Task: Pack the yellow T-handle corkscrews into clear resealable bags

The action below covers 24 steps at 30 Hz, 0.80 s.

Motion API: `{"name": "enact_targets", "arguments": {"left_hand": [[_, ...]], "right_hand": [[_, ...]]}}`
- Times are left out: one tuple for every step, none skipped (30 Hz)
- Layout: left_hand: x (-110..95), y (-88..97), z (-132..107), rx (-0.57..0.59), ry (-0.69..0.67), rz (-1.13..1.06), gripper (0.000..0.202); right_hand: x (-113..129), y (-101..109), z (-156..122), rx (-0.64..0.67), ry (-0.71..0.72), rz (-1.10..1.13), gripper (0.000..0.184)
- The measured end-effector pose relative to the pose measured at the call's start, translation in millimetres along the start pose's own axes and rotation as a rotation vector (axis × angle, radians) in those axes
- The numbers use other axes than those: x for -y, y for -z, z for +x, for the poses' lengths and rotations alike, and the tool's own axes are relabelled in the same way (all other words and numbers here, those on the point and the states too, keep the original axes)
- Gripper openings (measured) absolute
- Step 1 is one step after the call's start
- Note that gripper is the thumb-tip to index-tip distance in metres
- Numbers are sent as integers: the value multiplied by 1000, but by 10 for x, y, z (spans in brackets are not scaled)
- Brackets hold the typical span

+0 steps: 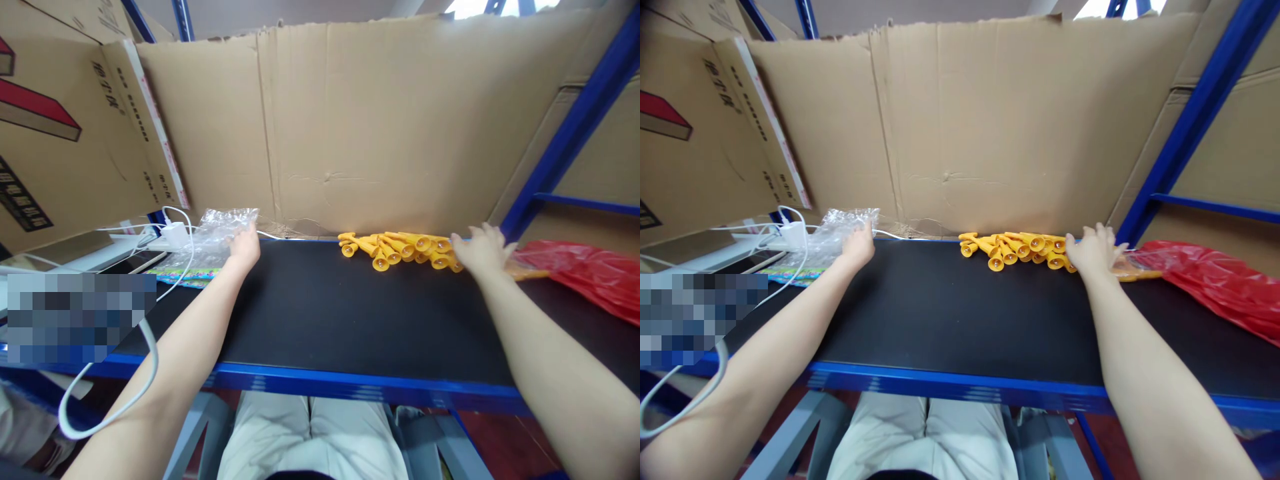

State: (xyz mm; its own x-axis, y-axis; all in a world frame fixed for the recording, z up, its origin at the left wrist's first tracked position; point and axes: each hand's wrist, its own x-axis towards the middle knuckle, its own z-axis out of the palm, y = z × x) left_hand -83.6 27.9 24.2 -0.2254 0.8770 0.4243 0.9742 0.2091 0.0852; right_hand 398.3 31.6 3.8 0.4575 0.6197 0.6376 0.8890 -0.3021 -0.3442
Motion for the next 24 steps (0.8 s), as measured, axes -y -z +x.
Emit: {"name": "enact_targets", "arguments": {"left_hand": [[-46,45,-15,-27,-27,-2,58],[-98,93,-36,-55,-60,-9,59],[-156,143,-63,-74,-104,-17,60],[-216,192,-96,-105,-154,-28,61],[-278,237,-134,-111,-216,-40,63],[-339,274,-177,-120,-294,-59,65],[-398,300,-222,-129,-389,-87,68],[-451,314,-267,-115,-487,-117,73],[-498,313,-310,-84,-596,-148,76],[-537,299,-350,-34,-700,-177,78],[-565,272,-383,31,-782,-196,79],[-584,234,-407,99,-834,-209,79],[-592,188,-422,172,-854,-217,78],[-591,139,-427,242,-853,-223,78],[-581,88,-422,307,-841,-225,77],[-564,41,-409,366,-825,-228,76],[-544,-2,-388,411,-812,-232,76],[-522,-38,-362,437,-799,-238,75],[-502,-66,-335,449,-789,-244,75],[-485,-87,-308,447,-777,-249,76],[-472,-102,-283,440,-767,-252,76],[-465,-112,-263,432,-758,-255,76],[-462,-118,-247,426,-747,-257,77],[-462,-121,-235,425,-738,-259,77]], "right_hand": [[67,23,-4,-30,73,30,48],[140,52,-14,-61,149,64,46],[221,87,-30,-88,234,101,43],[310,130,-55,-114,313,137,41],[408,177,-89,-136,371,167,39],[512,227,-133,-130,440,192,38],[620,274,-185,-137,477,215,38],[729,315,-244,-108,525,223,37],[833,346,-309,-72,568,230,37],[929,364,-378,-33,619,237,37],[1013,369,-449,1,677,247,37],[1084,359,-521,35,735,258,37],[1140,338,-590,75,797,261,37],[1182,307,-656,116,856,256,36],[1212,271,-715,160,915,239,37],[1231,232,-767,194,964,215,37],[1245,194,-810,221,1007,186,38],[1256,160,-842,242,1040,157,39],[1267,130,-864,253,1061,130,40],[1283,105,-877,260,1073,108,41],[1304,86,-882,262,1075,89,41],[1331,71,-880,260,1070,74,42],[1366,58,-875,259,1063,60,41],[1405,46,-868,261,1055,48,41]]}}
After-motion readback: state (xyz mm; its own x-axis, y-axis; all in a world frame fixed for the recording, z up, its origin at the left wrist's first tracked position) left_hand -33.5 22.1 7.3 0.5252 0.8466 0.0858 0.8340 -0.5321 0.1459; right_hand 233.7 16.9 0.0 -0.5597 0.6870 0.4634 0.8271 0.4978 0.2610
